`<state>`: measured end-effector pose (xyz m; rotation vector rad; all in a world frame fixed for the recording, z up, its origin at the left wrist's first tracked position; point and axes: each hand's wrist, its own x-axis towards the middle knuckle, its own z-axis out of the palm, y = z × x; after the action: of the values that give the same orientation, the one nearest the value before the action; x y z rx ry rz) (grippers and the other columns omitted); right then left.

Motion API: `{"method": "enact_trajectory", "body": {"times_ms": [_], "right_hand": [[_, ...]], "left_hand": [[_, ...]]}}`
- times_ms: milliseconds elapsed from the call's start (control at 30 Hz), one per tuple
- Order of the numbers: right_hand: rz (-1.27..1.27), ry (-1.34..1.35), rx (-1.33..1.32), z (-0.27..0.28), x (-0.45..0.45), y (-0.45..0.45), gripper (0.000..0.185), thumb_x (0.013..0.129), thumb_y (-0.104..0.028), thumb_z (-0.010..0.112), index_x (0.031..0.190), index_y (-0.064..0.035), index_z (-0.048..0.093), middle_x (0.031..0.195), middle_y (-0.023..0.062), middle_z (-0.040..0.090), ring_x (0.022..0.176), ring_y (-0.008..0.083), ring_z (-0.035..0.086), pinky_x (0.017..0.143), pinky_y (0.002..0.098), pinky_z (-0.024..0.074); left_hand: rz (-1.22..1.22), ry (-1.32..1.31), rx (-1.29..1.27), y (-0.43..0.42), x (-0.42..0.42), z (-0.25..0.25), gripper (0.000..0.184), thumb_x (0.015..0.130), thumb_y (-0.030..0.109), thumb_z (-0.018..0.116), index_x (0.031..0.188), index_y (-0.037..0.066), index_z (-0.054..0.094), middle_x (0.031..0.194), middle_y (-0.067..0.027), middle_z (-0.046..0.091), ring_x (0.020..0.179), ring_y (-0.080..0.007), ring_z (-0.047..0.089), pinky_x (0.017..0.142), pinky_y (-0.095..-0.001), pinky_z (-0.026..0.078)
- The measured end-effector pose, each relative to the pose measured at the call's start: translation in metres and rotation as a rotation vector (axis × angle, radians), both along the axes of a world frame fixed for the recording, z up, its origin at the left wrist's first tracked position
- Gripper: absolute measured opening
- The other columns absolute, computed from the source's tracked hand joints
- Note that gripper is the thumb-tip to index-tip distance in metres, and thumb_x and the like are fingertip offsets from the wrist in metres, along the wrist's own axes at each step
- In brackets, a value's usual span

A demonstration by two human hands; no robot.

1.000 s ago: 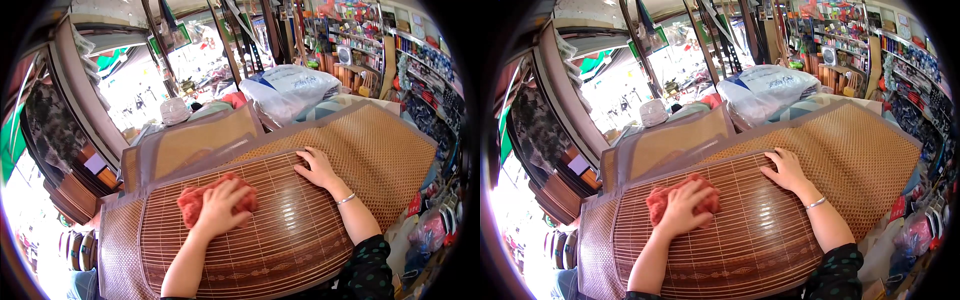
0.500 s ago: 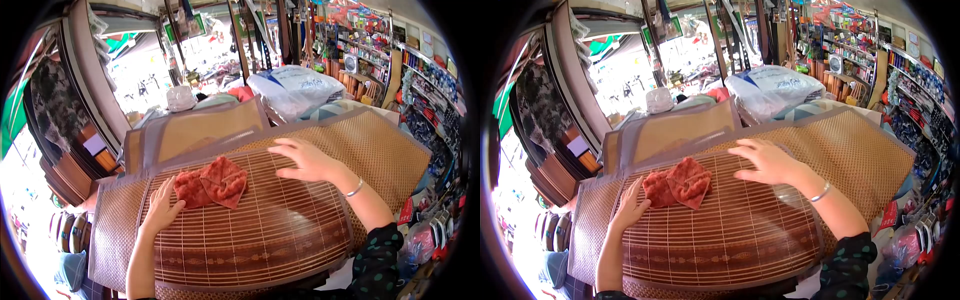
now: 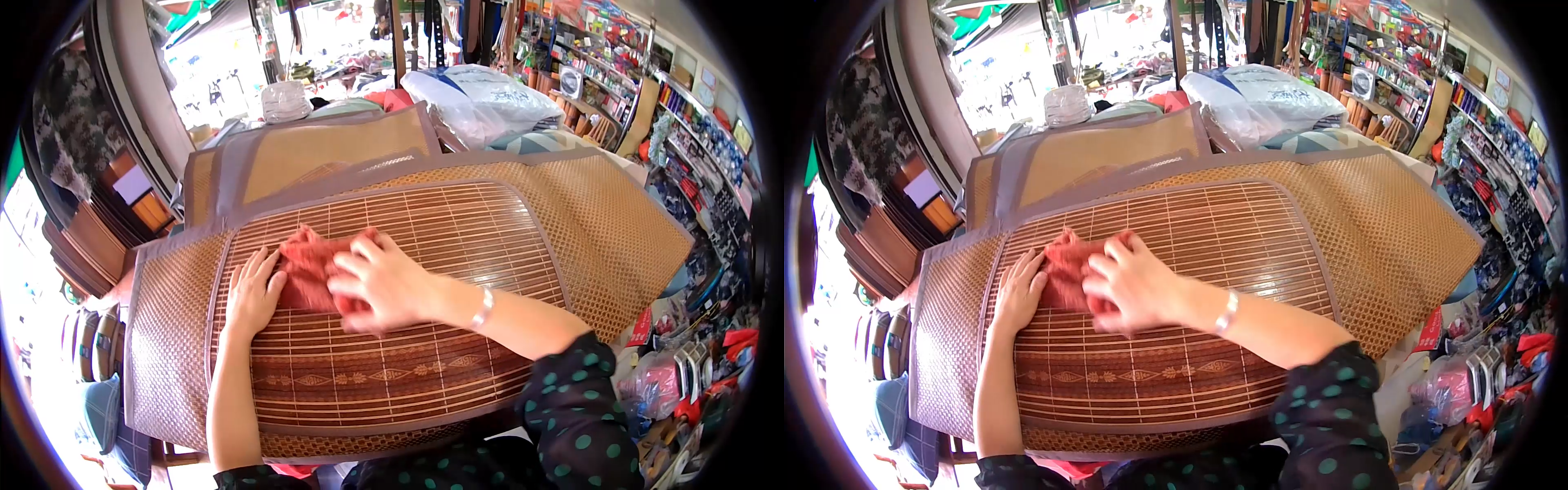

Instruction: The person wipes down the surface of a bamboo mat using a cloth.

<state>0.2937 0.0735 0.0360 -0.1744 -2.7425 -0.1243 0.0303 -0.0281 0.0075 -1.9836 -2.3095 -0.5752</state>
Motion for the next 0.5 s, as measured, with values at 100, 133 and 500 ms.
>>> {"method": "enact_trajectory", "body": {"times_ms": [100, 133, 500], "right_hand": [[0.173, 0.066, -0.128, -0.005, 0.064, -0.055, 0.04, 0.078, -0.047, 0.07, 0.102, -0.0158, 0.066, 0.114, 0.0079, 0.055, 0.107, 0.0288, 0.049, 0.092, 0.0501, 0.0417], [0.185, 0.069, -0.184, -0.007, 0.083, -0.069, 0.036, 0.077, -0.044, 0.071, 0.099, -0.016, 0.065, 0.113, 0.0066, 0.055, 0.106, 0.0276, 0.049, 0.091, 0.0487, 0.0423], [-0.619, 0.29, 0.05, -0.027, 0.202, 0.005, 0.028, 0.077, -0.035, 0.073, 0.096, -0.0148, 0.066, 0.1, 0.006, 0.057, 0.094, 0.0269, 0.05, 0.086, 0.0435, 0.0408]], "left_hand": [[0.025, -0.01, 0.028, -0.001, -0.002, -0.002, 0.056, 0.101, 0.048, 0.04, 0.142, 0.012, 0.05, 0.149, -0.0153, 0.044, 0.141, -0.0301, 0.036, 0.118, -0.0463, 0.022], [0.034, -0.004, 0.022, -0.001, -0.002, -0.002, 0.055, 0.1, 0.047, 0.042, 0.142, 0.012, 0.05, 0.149, -0.0154, 0.044, 0.141, -0.0302, 0.036, 0.118, -0.0464, 0.022], [0.09, 0.008, 0.027, 0.0, 0.005, -0.001, 0.054, 0.097, 0.045, 0.05, 0.143, 0.016, 0.05, 0.151, -0.0129, 0.043, 0.141, -0.0328, 0.036, 0.119, -0.0451, 0.021]]}}
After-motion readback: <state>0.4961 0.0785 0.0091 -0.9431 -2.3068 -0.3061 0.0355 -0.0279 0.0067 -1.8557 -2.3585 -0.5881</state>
